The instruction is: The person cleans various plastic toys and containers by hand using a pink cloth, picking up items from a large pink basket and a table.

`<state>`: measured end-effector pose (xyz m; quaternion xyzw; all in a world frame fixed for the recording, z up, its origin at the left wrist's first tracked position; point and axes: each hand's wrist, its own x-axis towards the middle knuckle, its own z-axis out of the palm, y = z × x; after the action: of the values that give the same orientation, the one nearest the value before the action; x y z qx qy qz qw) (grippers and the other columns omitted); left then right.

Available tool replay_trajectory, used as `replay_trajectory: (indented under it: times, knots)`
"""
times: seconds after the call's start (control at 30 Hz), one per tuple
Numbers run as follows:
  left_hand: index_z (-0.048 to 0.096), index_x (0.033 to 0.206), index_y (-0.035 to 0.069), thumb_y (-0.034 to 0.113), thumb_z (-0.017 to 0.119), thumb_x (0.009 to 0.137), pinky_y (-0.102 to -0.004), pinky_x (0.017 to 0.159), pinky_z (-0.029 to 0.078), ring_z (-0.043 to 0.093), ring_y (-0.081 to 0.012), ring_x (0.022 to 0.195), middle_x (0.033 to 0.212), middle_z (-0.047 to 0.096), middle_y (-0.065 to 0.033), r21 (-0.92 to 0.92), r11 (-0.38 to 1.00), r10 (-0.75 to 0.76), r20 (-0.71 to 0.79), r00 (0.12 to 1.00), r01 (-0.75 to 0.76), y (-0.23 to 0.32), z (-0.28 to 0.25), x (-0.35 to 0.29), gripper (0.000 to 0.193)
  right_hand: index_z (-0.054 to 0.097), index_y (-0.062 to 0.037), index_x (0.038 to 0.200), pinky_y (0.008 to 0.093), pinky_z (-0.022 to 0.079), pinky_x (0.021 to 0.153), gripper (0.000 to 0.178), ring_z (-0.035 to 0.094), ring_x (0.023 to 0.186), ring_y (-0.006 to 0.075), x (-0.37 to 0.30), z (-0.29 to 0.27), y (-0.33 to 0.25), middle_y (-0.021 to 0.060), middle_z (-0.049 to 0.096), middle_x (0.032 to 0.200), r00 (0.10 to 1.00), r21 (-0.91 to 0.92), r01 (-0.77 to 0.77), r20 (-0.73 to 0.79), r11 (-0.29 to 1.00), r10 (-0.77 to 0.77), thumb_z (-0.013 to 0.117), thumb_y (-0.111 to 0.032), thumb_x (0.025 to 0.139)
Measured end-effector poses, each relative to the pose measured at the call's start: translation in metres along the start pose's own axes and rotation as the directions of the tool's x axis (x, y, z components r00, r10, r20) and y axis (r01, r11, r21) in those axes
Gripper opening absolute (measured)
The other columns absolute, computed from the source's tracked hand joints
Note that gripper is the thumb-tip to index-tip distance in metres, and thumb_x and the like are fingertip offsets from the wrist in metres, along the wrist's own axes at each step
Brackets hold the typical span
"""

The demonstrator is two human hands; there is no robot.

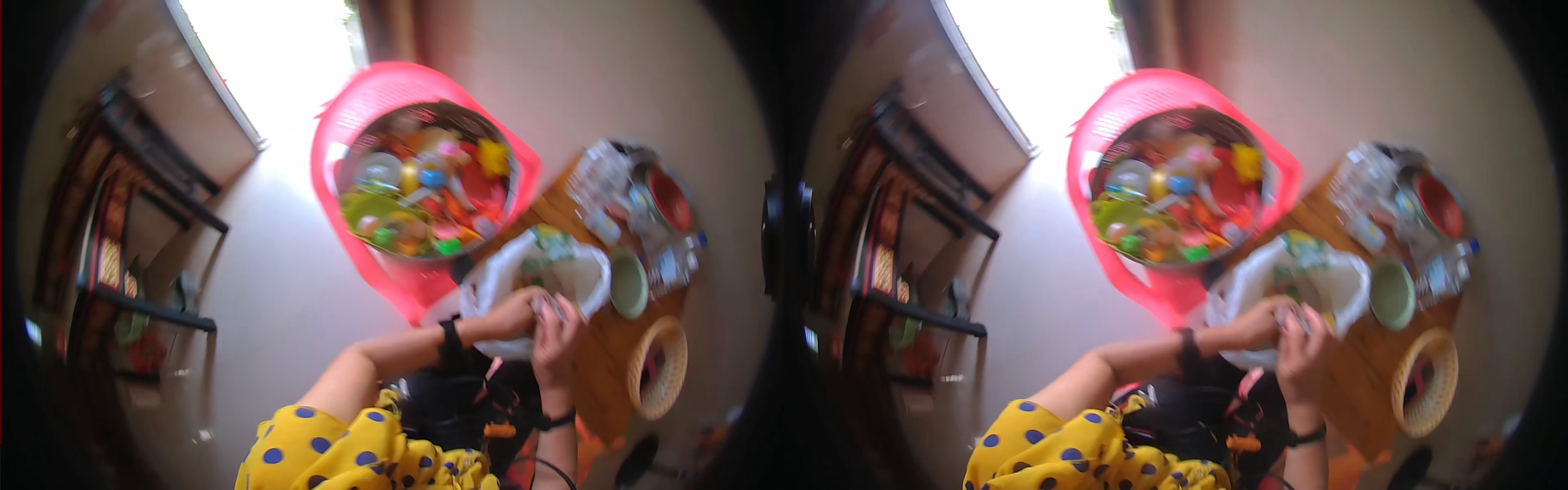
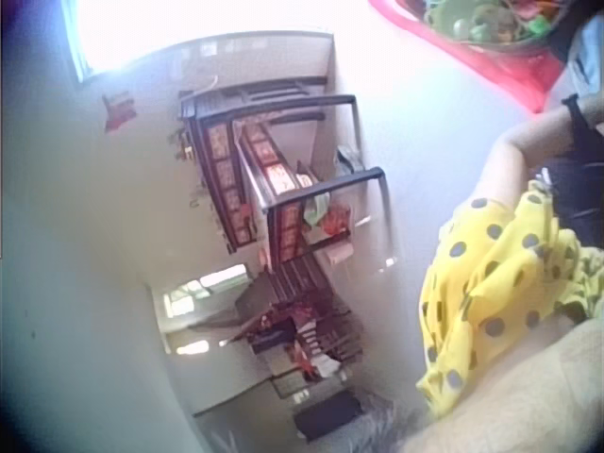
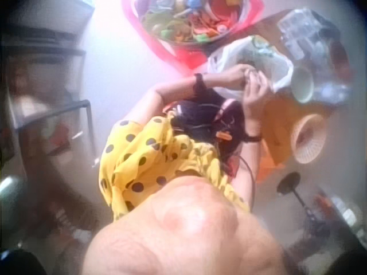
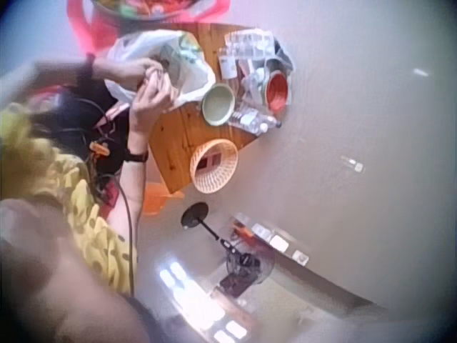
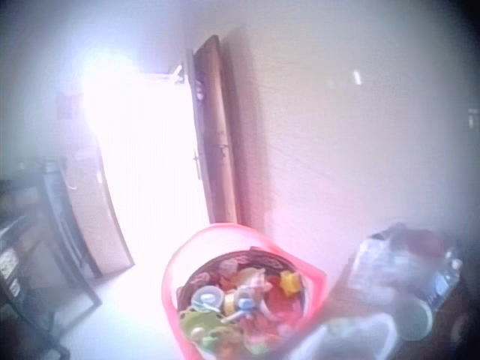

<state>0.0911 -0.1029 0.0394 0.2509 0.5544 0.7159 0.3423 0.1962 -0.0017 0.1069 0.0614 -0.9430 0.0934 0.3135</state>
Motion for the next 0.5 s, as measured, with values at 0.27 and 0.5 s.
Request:
replay_trajectory:
  times: [0.27,0.5]
  knots:
    - [0.064,0.107,0.004,0.014,0.057,0.103,-0.0231,0.080,0.047,0.057,-0.0067,0.088,0.094,0.062,0.0029,-0.042,0.993,-0.106,0.070,0.992,0.109,0.018,-0.022,-0.011,0.013,0.062,0.0004,0.109,0.0435,0.048,0.090,0.019,0.056,0.102,0.0364,0.005,0.011,0.023,0.0172,0.058,0.112,0.938,0.249,-0.274,-0.145,0.929,0.316,0.065,-0.006,0.091]
    - [0.064,0.112,0.001,0.018,0.058,0.102,-0.0295,0.093,0.047,0.063,-0.0138,0.097,0.106,0.067,-0.0052,-0.527,0.821,-0.147,0.178,0.973,0.220,0.018,-0.031,-0.011,0.021,0.062,0.0037,0.104,0.0280,0.051,0.078,0.023,0.058,0.085,0.0111,-0.015,0.013,0.056,0.0050,0.062,0.095,0.658,0.765,-0.565,0.191,0.309,0.729,0.054,-0.018,0.105]
